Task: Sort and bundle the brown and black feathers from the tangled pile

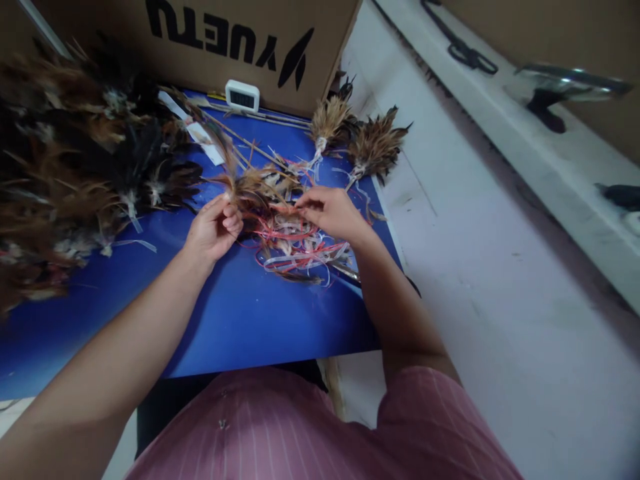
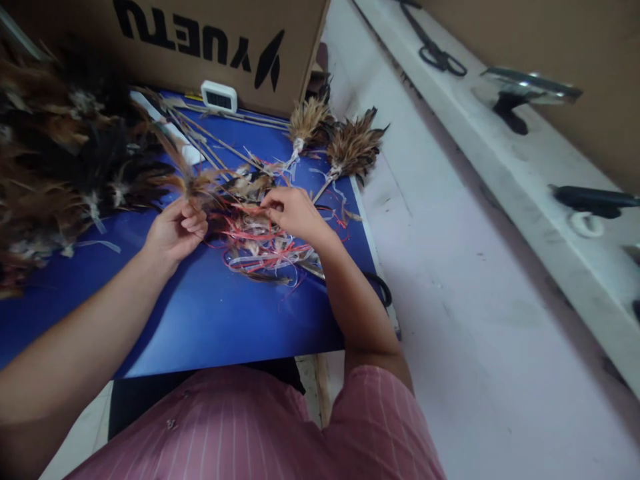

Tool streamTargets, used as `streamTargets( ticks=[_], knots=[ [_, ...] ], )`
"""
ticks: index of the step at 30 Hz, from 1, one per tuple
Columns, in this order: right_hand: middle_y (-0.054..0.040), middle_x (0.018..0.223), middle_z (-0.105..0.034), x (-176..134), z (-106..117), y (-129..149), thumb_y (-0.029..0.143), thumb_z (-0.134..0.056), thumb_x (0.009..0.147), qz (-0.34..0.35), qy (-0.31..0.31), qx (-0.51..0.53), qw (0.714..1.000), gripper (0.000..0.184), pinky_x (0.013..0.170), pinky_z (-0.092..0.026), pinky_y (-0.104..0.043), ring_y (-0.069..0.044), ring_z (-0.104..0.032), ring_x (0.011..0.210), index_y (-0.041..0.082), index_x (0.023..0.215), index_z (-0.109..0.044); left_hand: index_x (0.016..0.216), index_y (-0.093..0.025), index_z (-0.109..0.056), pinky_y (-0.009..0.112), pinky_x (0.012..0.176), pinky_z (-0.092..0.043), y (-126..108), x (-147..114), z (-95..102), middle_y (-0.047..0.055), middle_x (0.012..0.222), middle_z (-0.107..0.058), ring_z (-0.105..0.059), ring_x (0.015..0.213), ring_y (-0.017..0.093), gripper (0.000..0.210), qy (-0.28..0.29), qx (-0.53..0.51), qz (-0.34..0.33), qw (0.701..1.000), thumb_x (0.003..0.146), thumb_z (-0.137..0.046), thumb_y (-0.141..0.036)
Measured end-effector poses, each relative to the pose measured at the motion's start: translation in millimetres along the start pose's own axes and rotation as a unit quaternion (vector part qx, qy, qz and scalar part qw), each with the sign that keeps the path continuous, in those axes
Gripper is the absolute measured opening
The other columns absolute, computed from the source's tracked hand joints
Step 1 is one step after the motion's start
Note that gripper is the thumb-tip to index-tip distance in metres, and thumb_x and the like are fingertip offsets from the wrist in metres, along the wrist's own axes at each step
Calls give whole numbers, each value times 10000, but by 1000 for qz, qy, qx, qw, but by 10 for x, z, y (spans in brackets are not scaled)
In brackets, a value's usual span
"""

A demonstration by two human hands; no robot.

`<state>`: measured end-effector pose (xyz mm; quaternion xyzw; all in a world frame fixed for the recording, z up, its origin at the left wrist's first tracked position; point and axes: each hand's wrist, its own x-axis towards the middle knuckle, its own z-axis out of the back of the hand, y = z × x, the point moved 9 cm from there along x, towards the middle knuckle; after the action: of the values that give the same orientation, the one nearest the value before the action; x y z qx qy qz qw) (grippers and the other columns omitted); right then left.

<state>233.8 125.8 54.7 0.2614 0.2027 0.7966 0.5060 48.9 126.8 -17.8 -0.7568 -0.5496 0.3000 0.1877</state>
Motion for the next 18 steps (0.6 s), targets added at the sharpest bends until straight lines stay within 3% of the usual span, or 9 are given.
streamTargets(
  ticks=[5, 7, 12, 18],
  knots=[
    [-12, 849, -692, -294, -88, 209, 174, -555, 786, 38, 87, 48, 994, 200, 732, -433, -274, -139, -590, 755, 214, 871, -731, 606, -163, -394, 125, 381, -285, 6, 12, 0, -78, 489, -372, -354, 363, 8, 306, -1, 1, -1, 1000, 841, -572, -85],
    [-16, 861, -700, -280, -18, 103, 179, -551, 788, 22, 62, 55, 996, 203, 721, -444, -275, -142, -597, 749, 207, 884, -728, 602, -161, -399, 126, 381, -288, 4, 20, 5, -72, 496, -382, -362, 368, 10, 299, 4, -1, -6, 1000, 847, -547, -74],
    [-34, 822, -711, -2, 256, -442, 160, -564, 765, -68, -71, -18, 995, 194, 757, -468, -312, -165, -610, 724, 172, 861, -732, 579, -156, -385, 131, 379, -289, 12, 38, 22, -67, 500, -376, -364, 370, 9, 315, 5, 5, -6, 1000, 845, -532, -73],
    [-62, 799, -700, 413, 104, -799, 189, -655, 734, -140, -38, -109, 983, 186, 808, -476, -355, -216, -639, 796, 146, 901, -725, 564, -158, -372, 137, 374, -286, -2, 53, 10, -67, 500, -364, -357, 366, 14, 335, 5, 9, -10, 1000, 825, -567, -81]
  ],
)
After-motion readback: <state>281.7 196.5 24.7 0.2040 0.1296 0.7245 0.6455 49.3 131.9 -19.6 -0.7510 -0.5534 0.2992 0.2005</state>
